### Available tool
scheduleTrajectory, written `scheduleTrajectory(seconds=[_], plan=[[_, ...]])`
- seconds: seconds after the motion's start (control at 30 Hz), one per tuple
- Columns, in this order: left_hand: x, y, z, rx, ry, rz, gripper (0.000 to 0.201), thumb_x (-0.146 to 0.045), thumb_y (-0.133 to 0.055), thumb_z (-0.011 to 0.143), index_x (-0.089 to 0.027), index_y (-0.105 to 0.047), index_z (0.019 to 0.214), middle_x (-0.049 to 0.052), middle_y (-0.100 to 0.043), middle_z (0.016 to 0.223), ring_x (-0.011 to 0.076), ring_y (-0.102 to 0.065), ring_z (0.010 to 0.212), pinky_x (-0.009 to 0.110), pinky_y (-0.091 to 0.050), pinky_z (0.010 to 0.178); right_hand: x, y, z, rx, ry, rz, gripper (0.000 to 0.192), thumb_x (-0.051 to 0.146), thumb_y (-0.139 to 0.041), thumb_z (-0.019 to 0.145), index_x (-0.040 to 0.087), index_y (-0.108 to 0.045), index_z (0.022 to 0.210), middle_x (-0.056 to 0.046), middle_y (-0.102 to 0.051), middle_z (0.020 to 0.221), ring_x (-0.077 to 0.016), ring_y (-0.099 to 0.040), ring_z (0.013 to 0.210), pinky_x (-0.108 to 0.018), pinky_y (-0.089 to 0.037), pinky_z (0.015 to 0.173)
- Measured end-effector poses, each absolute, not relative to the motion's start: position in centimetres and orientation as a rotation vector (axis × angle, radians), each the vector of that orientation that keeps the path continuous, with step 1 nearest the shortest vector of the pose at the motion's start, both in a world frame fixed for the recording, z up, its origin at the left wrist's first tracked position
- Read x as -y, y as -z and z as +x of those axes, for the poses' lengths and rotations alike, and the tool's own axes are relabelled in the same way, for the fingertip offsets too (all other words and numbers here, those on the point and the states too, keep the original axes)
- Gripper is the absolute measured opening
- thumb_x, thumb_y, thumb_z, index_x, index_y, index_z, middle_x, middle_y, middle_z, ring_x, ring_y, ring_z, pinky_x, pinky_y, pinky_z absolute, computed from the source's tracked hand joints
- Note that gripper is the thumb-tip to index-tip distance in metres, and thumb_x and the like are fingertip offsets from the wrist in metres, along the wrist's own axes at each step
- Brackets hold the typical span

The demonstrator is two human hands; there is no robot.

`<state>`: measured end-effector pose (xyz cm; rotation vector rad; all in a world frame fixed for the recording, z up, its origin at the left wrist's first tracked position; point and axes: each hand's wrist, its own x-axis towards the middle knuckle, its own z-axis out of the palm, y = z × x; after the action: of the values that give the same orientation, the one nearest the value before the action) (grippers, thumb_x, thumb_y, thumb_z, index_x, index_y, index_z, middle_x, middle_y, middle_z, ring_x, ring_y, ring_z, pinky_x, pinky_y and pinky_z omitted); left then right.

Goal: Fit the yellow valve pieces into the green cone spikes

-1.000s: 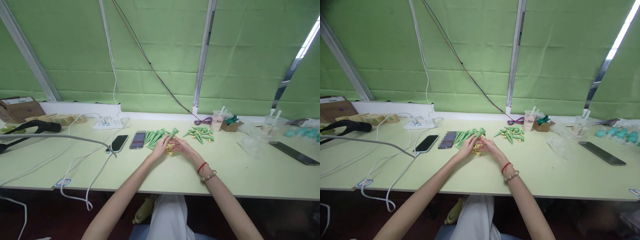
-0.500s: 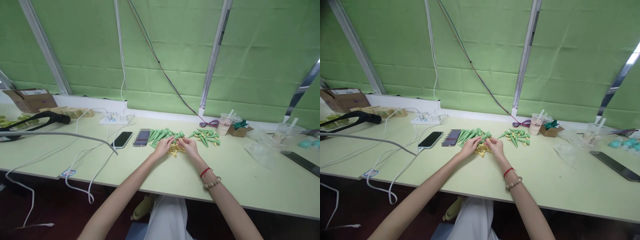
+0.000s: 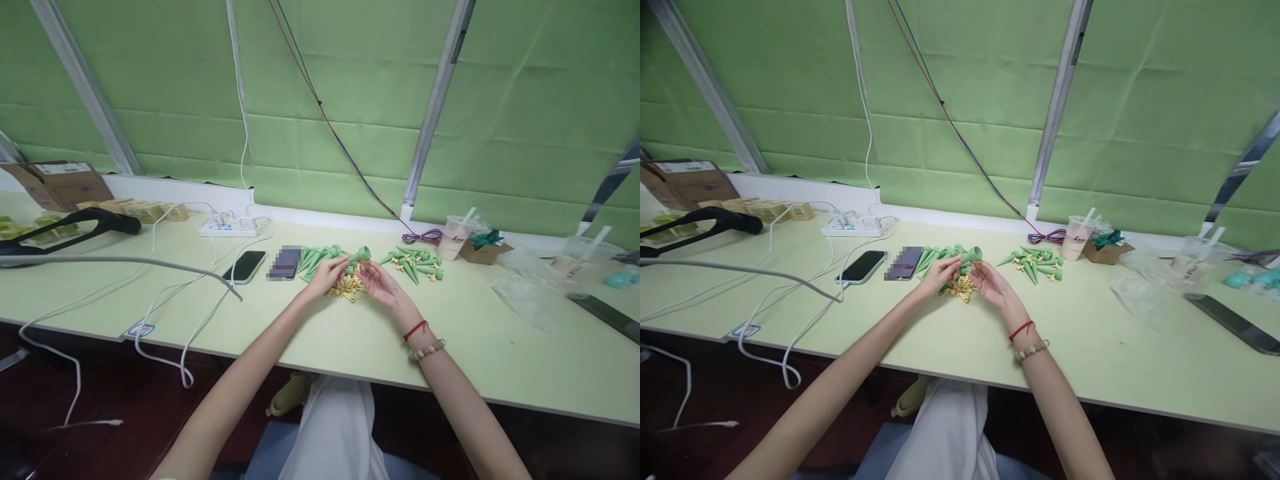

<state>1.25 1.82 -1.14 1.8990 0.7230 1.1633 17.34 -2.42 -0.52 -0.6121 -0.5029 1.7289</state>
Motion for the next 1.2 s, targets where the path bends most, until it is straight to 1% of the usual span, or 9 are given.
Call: scheduleTrajectory(seconds=[0.13,0.37,0.47,0.53,0.67,0.8,0.87,1.0,1.2], plan=[[-1.8,0.7,1.3,-0.714,-1.141,1.905,0.041,-0.035,-0.053,0.079,-0.010,-0.063,0.111,-0.002,-0.053,0.054,0.0079,-0.042,0.046,0.022,-0.036,0.047,2.2,0.4,17.9,0.527,-1.701,-0.665,0.013,0.012,-0.049,0.083,0.017,-0.060,0.078,0.002,-0.066,0.063,-0.0070,-0.063,0.058,-0.017,-0.056,0.067],[-1.7,0.9,1.6,-0.770,-1.129,1.934,0.044,-0.038,-0.049,0.081,-0.008,-0.061,0.112,-0.003,-0.052,0.048,0.0089,-0.043,0.042,0.022,-0.037,0.046,2.3,0.3,18.0,0.600,-1.640,-0.728,0.016,0.013,-0.048,0.083,0.019,-0.060,0.074,0.001,-0.065,0.065,-0.0088,-0.064,0.064,-0.018,-0.057,0.067],[-1.6,1.3,1.7,-0.835,-1.097,1.960,0.045,-0.038,-0.044,0.084,-0.009,-0.058,0.116,0.000,-0.059,0.056,0.0087,-0.045,0.038,0.023,-0.037,0.043,2.0,0.4,17.9,0.616,-1.593,-0.751,0.016,0.010,-0.050,0.081,0.019,-0.059,0.071,0.001,-0.064,0.066,-0.0088,-0.063,0.065,-0.018,-0.057,0.066],[-1.3,1.6,1.9,-0.878,-1.076,1.995,0.043,-0.040,-0.041,0.086,-0.012,-0.059,0.112,0.000,-0.061,0.060,0.0085,-0.045,0.036,0.023,-0.036,0.043,1.8,0.6,18.0,0.636,-1.565,-0.783,0.018,0.007,-0.051,0.079,0.018,-0.058,0.067,0.001,-0.064,0.065,-0.0079,-0.063,0.063,-0.016,-0.056,0.065],[-0.5,2.1,2.3,-0.923,-1.035,2.101,0.038,-0.044,-0.038,0.086,-0.016,-0.064,0.089,-0.004,-0.050,0.047,0.0102,-0.045,0.036,0.024,-0.035,0.045,1.8,0.6,18.8,0.723,-1.500,-0.859,0.018,0.006,-0.055,0.077,0.016,-0.058,0.063,0.001,-0.063,0.062,-0.0068,-0.061,0.059,-0.016,-0.055,0.063],[-0.1,2.0,2.4,-0.986,-1.039,2.189,0.035,-0.042,-0.036,0.088,-0.018,-0.061,0.092,-0.005,-0.047,0.043,0.0131,-0.047,0.042,0.024,-0.036,0.051,2.3,0.5,19.1,0.854,-1.473,-0.912,0.009,0.009,-0.060,0.075,0.014,-0.063,0.068,-0.001,-0.065,0.065,-0.0082,-0.061,0.058,-0.018,-0.054,0.064],[-0.1,1.7,2.3,-1.038,-1.067,2.225,0.034,-0.039,-0.035,0.088,-0.019,-0.062,0.095,-0.003,-0.051,0.048,0.0141,-0.049,0.048,0.025,-0.036,0.055,2.6,0.4,18.8,0.917,-1.477,-0.932,0.006,0.016,-0.062,0.076,0.013,-0.064,0.071,-0.001,-0.064,0.061,-0.0099,-0.062,0.056,-0.020,-0.054,0.063],[-0.3,1.1,1.8,-1.126,-1.097,2.291,0.035,-0.037,-0.034,0.088,-0.020,-0.062,0.098,0.001,-0.060,0.060,0.0156,-0.052,0.056,0.025,-0.035,0.057,2.9,0.4,18.0,1.019,-1.454,-0.964,0.017,0.027,-0.062,0.078,0.011,-0.067,0.075,-0.001,-0.060,0.049,-0.0130,-0.063,0.054,-0.025,-0.055,0.063],[0.0,1.2,1.6,-1.238,-1.115,2.354,0.033,-0.037,-0.036,0.088,-0.023,-0.064,0.100,0.004,-0.067,0.081,0.0185,-0.058,0.071,0.025,-0.035,0.060,2.5,0.6,17.7,1.084,-1.207,-1.021,0.016,0.028,-0.071,0.066,0.013,-0.069,0.067,-0.003,-0.066,0.055,-0.0140,-0.063,0.056,-0.026,-0.053,0.064]])
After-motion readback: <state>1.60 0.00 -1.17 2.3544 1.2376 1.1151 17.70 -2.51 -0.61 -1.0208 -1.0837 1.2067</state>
